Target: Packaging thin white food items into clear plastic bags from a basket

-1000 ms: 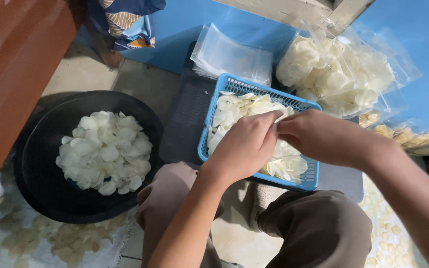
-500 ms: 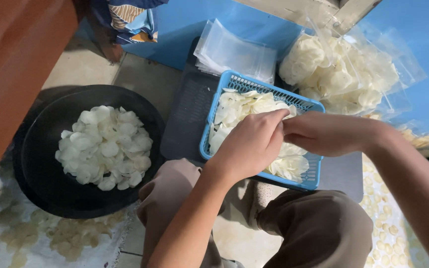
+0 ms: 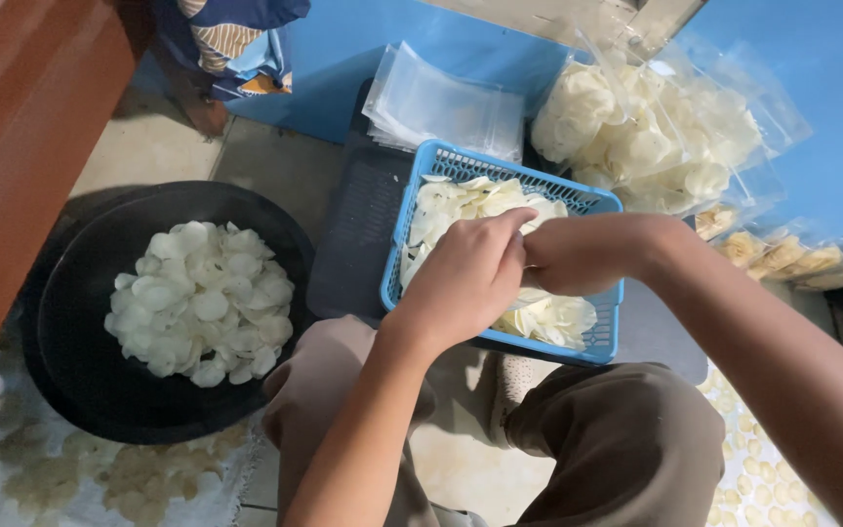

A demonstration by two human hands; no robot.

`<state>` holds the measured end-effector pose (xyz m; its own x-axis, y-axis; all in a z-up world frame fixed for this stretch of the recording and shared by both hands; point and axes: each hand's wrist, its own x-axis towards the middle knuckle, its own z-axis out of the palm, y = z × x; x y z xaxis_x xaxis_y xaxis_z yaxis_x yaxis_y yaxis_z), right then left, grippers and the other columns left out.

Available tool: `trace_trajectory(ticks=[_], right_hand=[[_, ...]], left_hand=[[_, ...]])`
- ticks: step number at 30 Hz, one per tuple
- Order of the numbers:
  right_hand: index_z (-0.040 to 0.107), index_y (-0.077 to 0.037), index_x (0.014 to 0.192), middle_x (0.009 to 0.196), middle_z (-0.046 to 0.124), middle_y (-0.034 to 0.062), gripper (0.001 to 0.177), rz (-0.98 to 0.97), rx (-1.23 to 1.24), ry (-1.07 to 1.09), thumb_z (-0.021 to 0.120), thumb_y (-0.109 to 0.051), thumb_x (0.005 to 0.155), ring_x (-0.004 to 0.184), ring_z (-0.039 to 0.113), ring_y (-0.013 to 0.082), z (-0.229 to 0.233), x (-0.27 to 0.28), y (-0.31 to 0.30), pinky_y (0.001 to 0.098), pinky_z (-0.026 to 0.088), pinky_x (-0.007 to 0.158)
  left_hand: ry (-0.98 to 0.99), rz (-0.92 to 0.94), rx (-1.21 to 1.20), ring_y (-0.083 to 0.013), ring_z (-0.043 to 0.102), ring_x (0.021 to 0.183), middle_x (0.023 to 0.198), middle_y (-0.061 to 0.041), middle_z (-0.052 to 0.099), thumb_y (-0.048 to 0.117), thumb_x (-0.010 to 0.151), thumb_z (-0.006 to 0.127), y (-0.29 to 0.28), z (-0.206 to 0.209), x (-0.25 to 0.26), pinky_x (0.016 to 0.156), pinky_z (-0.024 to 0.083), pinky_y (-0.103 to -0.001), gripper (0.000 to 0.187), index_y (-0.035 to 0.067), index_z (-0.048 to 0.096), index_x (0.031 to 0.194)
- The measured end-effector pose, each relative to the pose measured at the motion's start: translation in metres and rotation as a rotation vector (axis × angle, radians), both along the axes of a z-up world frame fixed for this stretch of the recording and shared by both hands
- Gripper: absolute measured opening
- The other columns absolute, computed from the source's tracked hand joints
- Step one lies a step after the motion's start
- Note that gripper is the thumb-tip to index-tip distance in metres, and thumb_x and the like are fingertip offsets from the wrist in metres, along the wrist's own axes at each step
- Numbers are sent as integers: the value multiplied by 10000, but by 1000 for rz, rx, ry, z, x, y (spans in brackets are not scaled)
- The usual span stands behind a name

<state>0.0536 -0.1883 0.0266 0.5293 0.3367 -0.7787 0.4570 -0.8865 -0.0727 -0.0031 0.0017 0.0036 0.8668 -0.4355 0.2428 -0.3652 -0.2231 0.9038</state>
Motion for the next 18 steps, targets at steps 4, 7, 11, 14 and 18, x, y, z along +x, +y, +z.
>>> trace_trajectory(ticks=[4,7,11,14,18], right_hand=[[682,-121,1052,915,758,113,339,38,-64,-95,415,-329,1043,834,740,308,-2,1,2,412,570,720],[653,-141,922,756,711,50,350,73,-66,-92,421,-386,1014,690,689,298,-26,5,-9,386,500,588],[680,-62,809,737,708,60,302,127,-19,-153,541,-265,983,607,497,255,-16,2,-3,382,478,617],[688,-71,844,766,718,70,302,103,-5,-147,531,-283,991,628,529,264,-10,1,2,387,481,620],[703,-87,907,817,736,89,312,52,21,-130,514,-315,1005,667,586,280,-5,0,16,396,485,626]], left_hand=[[12,-21,-18,-458,745,908,947,-272,747,41,997,354,0,12,-3,796,598,-534,406,-92,639,1253],[36,-40,-33,-455,748,900,942,-283,744,36,995,344,1,12,-3,808,601,-541,409,-90,649,1236],[18,-52,-17,-489,722,996,1032,-310,736,42,993,345,0,11,-3,866,580,-549,432,-89,614,1305],[22,-50,-16,-489,718,1016,1051,-317,733,45,994,344,1,11,-2,879,579,-551,435,-85,612,1310],[26,-59,-22,-480,723,1027,1090,-325,726,49,1000,343,0,11,-3,895,579,-539,442,-96,607,1323]])
